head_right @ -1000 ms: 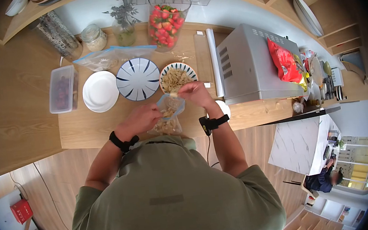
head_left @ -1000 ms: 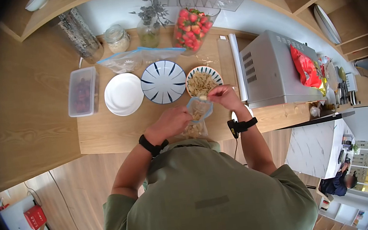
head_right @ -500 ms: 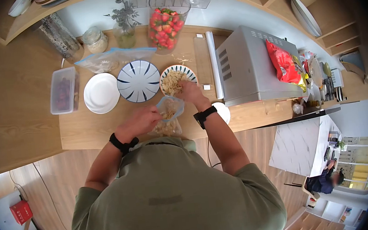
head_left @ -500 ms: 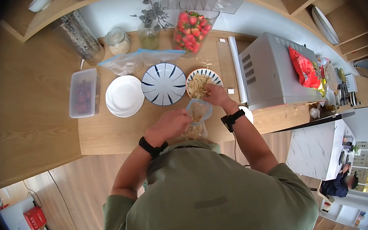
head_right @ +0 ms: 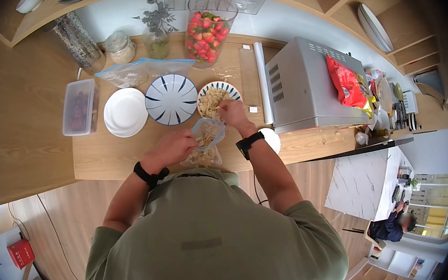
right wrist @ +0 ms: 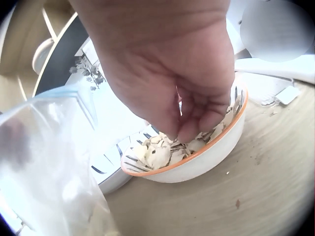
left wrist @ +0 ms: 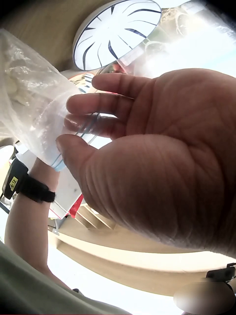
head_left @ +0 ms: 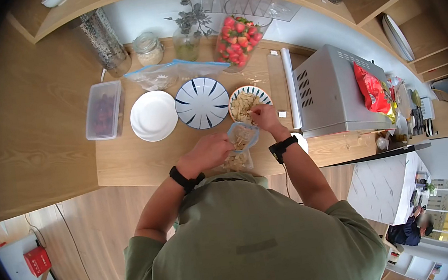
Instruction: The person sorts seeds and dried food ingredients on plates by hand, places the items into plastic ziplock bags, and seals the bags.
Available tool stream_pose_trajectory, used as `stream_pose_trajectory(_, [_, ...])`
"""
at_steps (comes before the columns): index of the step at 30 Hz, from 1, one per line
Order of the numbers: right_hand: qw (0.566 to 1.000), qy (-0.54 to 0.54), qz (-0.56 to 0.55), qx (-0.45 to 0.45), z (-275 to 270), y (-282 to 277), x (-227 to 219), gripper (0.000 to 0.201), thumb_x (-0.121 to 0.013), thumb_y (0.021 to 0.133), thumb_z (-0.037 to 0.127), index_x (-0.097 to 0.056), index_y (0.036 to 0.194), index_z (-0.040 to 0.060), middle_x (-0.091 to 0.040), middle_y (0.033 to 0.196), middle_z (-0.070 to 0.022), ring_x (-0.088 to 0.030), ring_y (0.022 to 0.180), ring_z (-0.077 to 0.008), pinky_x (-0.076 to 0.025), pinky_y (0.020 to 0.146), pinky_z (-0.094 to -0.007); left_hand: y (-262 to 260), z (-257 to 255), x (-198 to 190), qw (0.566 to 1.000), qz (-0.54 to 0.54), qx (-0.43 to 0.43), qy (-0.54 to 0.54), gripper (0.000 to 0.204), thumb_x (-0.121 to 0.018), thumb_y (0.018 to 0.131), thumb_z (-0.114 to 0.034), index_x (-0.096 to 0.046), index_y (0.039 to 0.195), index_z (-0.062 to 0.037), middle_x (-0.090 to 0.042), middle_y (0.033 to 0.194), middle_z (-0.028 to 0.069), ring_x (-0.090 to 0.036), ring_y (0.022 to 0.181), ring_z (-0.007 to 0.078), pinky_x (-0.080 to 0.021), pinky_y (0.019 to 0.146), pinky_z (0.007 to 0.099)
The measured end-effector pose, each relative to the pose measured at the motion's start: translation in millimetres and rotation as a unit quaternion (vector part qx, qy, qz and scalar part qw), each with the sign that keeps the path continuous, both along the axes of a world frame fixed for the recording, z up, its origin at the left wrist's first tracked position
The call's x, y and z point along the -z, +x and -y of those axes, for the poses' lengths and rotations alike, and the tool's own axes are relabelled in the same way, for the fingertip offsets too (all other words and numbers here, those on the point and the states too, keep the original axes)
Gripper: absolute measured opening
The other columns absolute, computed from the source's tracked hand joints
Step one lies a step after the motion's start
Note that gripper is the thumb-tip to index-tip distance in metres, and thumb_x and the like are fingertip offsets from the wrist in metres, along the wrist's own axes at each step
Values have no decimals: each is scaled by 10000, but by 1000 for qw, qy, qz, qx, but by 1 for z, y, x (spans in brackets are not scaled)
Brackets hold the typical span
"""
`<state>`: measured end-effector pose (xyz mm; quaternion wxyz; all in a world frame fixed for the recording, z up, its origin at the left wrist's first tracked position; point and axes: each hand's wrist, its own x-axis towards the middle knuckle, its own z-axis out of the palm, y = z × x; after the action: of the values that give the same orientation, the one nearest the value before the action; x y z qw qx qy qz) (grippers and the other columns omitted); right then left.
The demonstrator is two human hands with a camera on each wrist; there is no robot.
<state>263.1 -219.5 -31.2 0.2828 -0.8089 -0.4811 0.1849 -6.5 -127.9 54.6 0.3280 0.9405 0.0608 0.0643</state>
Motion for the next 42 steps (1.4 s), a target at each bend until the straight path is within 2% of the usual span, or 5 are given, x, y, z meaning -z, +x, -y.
stream_pose_trajectory(7, [941,108,-315,55,11,-3,-28,121,-731,778,76,-728,886,21,-699,751,-94,-644,661,-117,-512,628,-265,1,-2,-2,1000,1,6,-2,112,-629,803,-96,-707,884,-96,-625,917,78,-619,883,292,-502,753,418])
stream_pose_trajectory(13, [946,-96,-208,-229,17,-43,-111,137,-749,772,65,-729,892,3,-695,751,-87,-613,674,-73,-505,641,-245,4,-2,2,1000,27,8,-11,117,-634,797,-91,-709,887,-96,-623,918,73,-624,872,286,-506,744,415])
stream_pose_trajectory(18, [997,-38,-67,14,1,-13,-50,252,-787,739,188,-716,911,17,-699,785,-106,-675,725,-184,-537,686,-299,2,-1,1,999,35,6,-15,104,-635,797,-90,-705,875,-96,-618,909,71,-622,864,285,-504,737,417])
stream_pose_trajectory(24, [990,-83,107,-46,-9,-19,-2,403,-783,688,333,-689,932,26,-695,894,-183,-664,881,-358,-531,787,-422,2,-1,1,999,32,12,8,92,-637,799,-97,-701,865,-98,-616,903,68,-617,852,286,-498,715,418])
stream_pose_trajectory(42, [970,-12,-239,50,4,23,19,92,-712,821,110,-679,819,24,-639,665,-13,-581,575,-83,-466,537,-256,2,-2,2,1000,28,3,-13,80,-649,800,-104,-703,858,-96,-620,906,71,-622,855,289,-506,732,415])
